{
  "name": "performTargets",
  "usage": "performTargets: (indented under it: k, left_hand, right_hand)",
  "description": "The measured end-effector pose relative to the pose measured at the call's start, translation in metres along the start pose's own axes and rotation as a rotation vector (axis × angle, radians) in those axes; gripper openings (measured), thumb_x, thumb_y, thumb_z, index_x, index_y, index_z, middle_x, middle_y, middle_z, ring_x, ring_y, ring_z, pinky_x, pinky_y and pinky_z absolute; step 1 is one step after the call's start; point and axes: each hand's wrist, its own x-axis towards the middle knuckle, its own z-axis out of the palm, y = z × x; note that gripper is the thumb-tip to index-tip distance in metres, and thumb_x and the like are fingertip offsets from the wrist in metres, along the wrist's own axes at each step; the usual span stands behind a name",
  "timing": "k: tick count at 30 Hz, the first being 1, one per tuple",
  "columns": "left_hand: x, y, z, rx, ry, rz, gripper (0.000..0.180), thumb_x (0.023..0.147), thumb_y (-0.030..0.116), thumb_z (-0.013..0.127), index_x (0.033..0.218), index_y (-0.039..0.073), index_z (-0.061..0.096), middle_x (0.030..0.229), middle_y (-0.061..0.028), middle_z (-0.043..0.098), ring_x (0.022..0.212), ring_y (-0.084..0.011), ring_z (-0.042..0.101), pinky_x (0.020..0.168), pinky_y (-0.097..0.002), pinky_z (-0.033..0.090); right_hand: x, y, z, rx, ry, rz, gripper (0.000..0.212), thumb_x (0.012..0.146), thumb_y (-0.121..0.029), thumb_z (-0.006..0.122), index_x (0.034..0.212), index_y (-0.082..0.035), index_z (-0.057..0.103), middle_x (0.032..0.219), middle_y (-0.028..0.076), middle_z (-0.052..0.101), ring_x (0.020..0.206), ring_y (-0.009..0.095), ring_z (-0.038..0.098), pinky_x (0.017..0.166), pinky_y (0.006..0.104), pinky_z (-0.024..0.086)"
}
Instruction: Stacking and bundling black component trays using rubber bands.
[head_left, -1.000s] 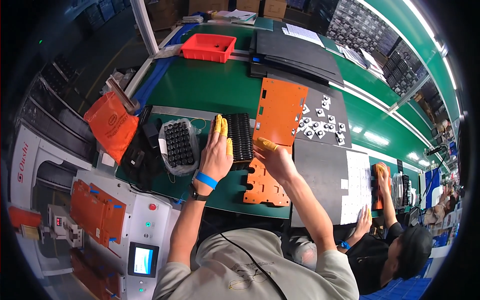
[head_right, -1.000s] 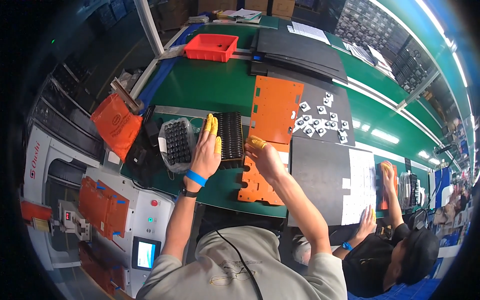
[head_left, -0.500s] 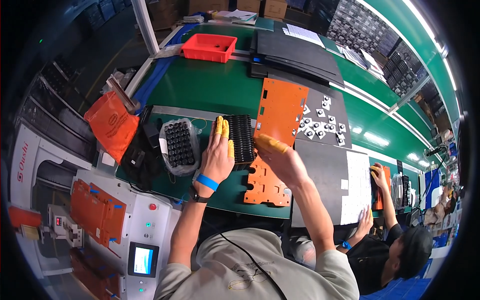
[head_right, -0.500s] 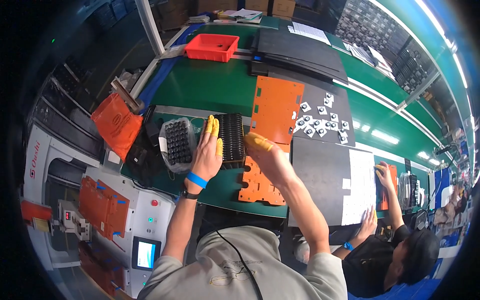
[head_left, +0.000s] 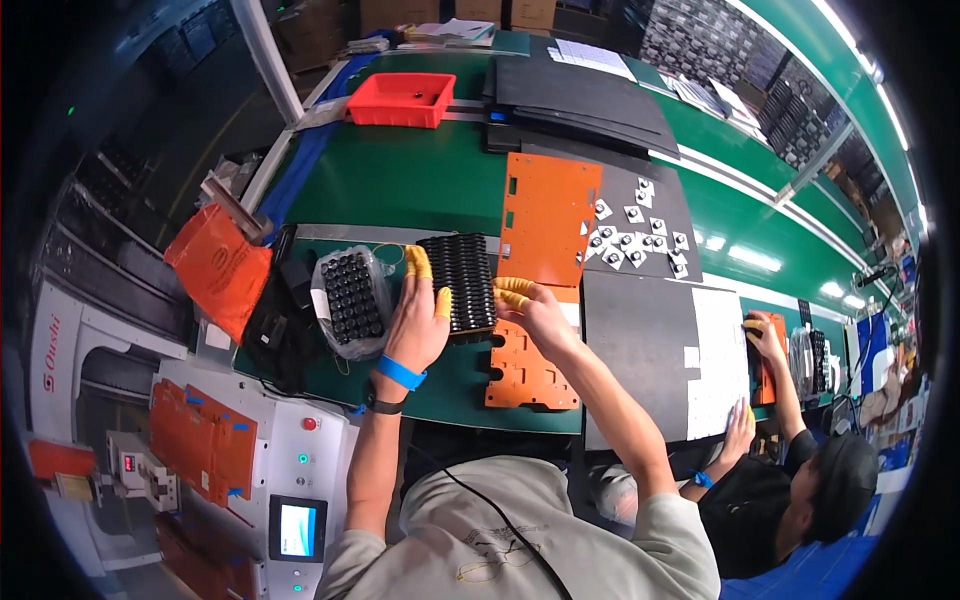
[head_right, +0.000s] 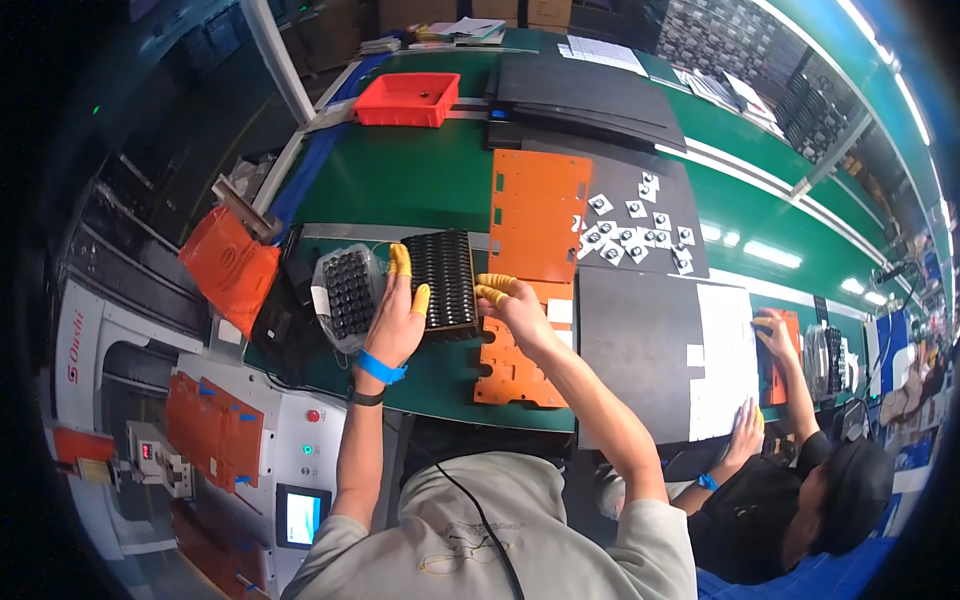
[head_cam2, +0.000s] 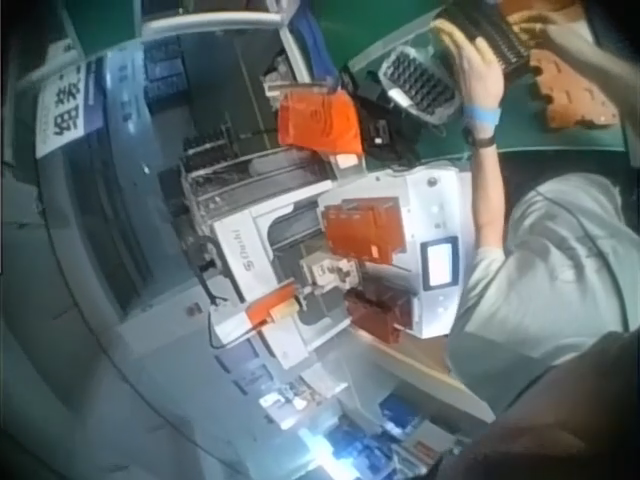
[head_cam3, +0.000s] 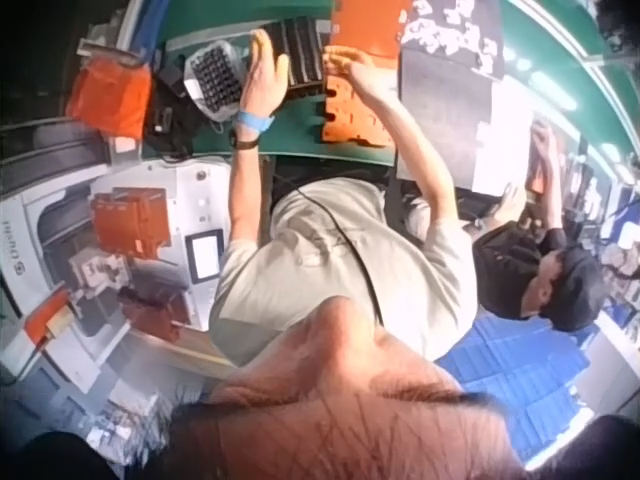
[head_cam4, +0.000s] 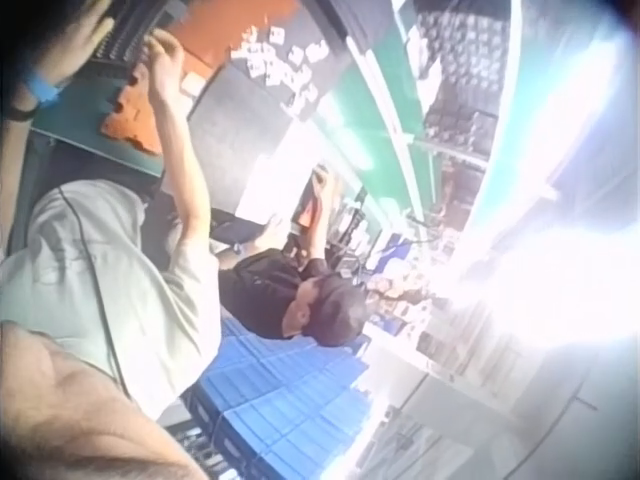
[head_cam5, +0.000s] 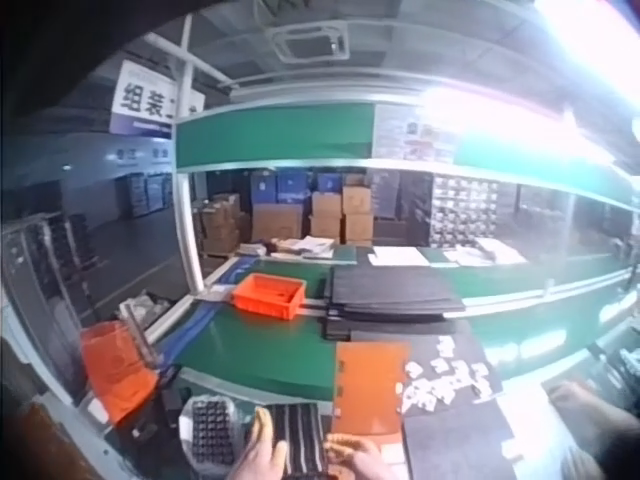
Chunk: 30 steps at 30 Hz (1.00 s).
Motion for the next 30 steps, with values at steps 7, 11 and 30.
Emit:
performTargets:
  k: [7, 11, 30]
  left_hand:
    - [-0.008, -0.012, 0.009, -0.469, 0.011, -0.161, 0.063, 0.103, 0.009, 0.052, 0.156, -0.004, 0.022, 0.164, -0.0148, 0.025, 0.151, -0.0223, 0.023, 0.122, -0.0323, 0.016]
    - [-0.005, -0.008, 0.005, -0.475, 0.005, -0.175, 0.059, 0.103, 0.012, 0.052, 0.154, -0.005, 0.028, 0.161, -0.0145, 0.032, 0.149, -0.0207, 0.028, 0.121, -0.032, 0.018]
    - [-0.001, -0.006, 0.004, -0.371, -0.052, -0.179, 0.059, 0.105, 0.016, 0.051, 0.155, -0.004, 0.027, 0.162, -0.0165, 0.03, 0.15, -0.0244, 0.026, 0.122, -0.0333, 0.019]
  right_hand:
    - [0.016, 0.005, -0.017, 0.007, -0.09, 0.126, 0.024, 0.094, 0.001, 0.056, 0.117, 0.008, 0.059, 0.104, 0.013, 0.069, 0.087, 0.018, 0.069, 0.081, 0.0286, 0.059]
    - [0.013, -0.001, -0.015, 0.078, -0.103, 0.188, 0.023, 0.091, 0.003, 0.058, 0.114, 0.006, 0.06, 0.1, 0.012, 0.069, 0.084, 0.016, 0.07, 0.074, 0.025, 0.058]
    - [0.054, 0.005, -0.015, 0.153, 0.108, 0.031, 0.023, 0.1, -0.01, 0.042, 0.107, 0.002, 0.06, 0.077, 0.006, 0.062, 0.066, 0.016, 0.066, 0.061, 0.0271, 0.054]
